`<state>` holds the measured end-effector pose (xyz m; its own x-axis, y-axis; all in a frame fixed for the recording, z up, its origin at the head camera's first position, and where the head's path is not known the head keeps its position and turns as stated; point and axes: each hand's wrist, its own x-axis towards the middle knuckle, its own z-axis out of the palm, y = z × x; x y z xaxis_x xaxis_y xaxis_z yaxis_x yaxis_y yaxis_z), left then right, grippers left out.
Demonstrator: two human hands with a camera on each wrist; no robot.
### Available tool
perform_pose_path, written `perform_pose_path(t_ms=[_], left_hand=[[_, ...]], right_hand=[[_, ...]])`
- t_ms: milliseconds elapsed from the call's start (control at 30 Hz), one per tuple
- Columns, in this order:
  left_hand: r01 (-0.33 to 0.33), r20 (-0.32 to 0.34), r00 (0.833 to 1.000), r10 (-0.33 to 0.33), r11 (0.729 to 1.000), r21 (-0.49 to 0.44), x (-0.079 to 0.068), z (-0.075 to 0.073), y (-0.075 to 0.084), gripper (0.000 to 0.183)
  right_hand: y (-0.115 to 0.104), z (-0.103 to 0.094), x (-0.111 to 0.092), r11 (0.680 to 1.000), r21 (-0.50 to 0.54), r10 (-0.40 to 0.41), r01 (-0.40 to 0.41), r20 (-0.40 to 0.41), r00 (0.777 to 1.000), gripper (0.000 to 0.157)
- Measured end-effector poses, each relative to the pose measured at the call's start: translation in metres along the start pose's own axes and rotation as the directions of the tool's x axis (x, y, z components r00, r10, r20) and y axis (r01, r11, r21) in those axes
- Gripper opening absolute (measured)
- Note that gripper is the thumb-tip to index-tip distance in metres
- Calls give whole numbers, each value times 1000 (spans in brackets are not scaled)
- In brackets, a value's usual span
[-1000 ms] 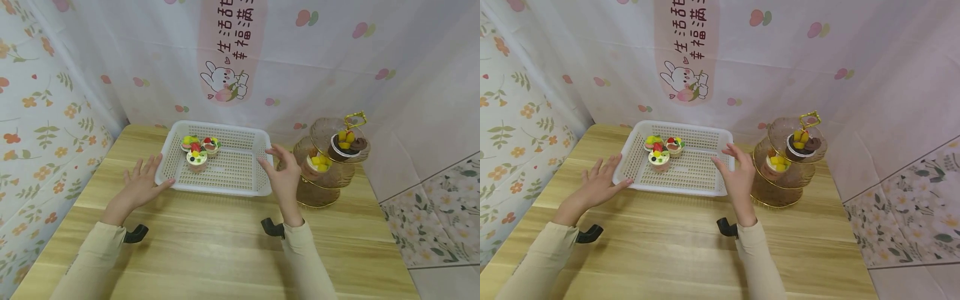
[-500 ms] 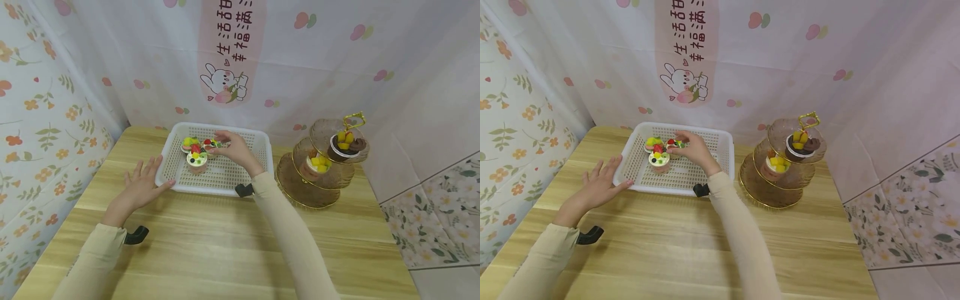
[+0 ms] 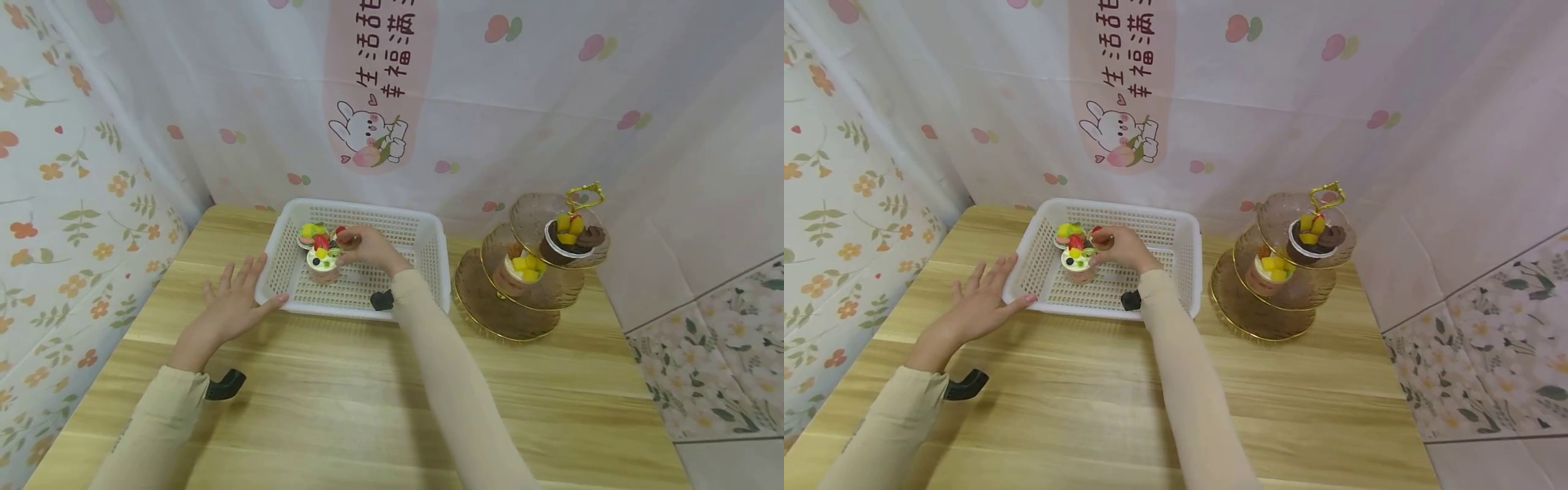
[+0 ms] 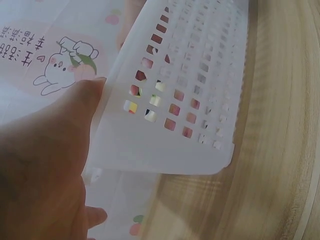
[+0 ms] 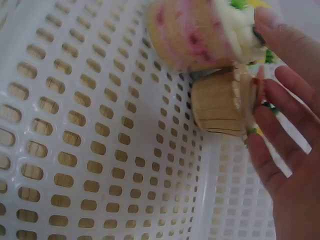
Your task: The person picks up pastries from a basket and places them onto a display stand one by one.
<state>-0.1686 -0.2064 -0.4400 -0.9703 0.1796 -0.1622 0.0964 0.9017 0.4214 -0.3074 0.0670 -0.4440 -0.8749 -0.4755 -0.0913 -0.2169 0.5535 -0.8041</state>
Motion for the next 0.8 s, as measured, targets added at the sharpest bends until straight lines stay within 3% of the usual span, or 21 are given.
perform_pose_path(t_ms=[167, 467, 800], left_hand=[[-1, -1, 1000, 1, 1000, -3, 0, 1, 1, 97], [3, 1, 1000, -3, 1000, -13, -1, -1, 2, 96], [2, 1, 1000, -2, 1000, -29, 1, 0, 0, 96]], right_hand=[[-2, 4, 4, 997, -68, -50, 48, -19, 999, 59], [-5, 7, 6, 998, -55, -23, 24, 12, 1000, 60], [-7, 9, 9, 990, -137, -28, 39, 82, 996, 67]])
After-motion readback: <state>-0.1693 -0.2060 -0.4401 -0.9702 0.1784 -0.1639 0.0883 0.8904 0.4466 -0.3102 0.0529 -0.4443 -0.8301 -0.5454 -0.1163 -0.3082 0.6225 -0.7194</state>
